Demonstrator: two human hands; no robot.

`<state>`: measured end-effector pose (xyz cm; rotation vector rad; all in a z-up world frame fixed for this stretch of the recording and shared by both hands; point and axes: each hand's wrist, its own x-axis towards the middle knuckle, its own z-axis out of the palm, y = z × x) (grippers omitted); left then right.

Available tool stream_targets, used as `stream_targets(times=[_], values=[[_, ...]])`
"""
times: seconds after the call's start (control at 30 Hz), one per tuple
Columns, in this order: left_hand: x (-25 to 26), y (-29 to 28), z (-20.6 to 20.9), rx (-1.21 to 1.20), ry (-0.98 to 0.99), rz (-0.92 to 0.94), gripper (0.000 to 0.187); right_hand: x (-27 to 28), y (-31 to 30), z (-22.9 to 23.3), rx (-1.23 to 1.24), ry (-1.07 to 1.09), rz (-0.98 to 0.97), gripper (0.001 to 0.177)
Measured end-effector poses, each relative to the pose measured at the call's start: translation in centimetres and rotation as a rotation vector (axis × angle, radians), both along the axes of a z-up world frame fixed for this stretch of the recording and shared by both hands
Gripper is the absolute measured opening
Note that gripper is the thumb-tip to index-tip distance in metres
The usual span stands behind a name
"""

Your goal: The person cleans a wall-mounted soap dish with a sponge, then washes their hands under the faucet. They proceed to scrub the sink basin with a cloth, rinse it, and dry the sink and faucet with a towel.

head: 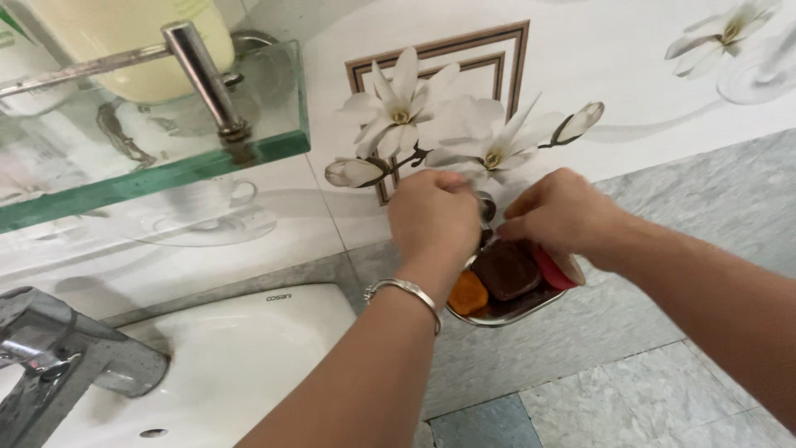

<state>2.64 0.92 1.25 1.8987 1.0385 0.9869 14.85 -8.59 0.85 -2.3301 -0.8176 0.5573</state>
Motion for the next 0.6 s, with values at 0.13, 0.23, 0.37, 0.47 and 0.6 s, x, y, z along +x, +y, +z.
stream_targets(times=[0.13,0.23,0.37,0.47,0.6], values=[[-0.1,-1.5,-1.9,0.152,0.11,-0.204,0.011,1.3,-1.4,0.2,0.088,0.088,-0.179,0.028],[0.4,-1.6,-2.5,0.27,0.125,-0.261,0.011,1.6,-2.4,0.3,0.066,0.123,-0.256,0.028],[0.7,-1.6,-2.4,0.055,0.135,-0.063,0.009,1.6,-3.2,-0.6,0.118,0.168,-0.287,0.028],[0.7,-1.1,-1.7,-0.143,0.178,0.04,0.009,1.8,-3.5,-1.1,0.156,0.146,-0.275,0.027],[-0.5,-0.7,-1.3,-0.175,0.206,0.128,0.007,1.4,-3.2,-0.8,0.177,0.137,-0.272,0.027]])
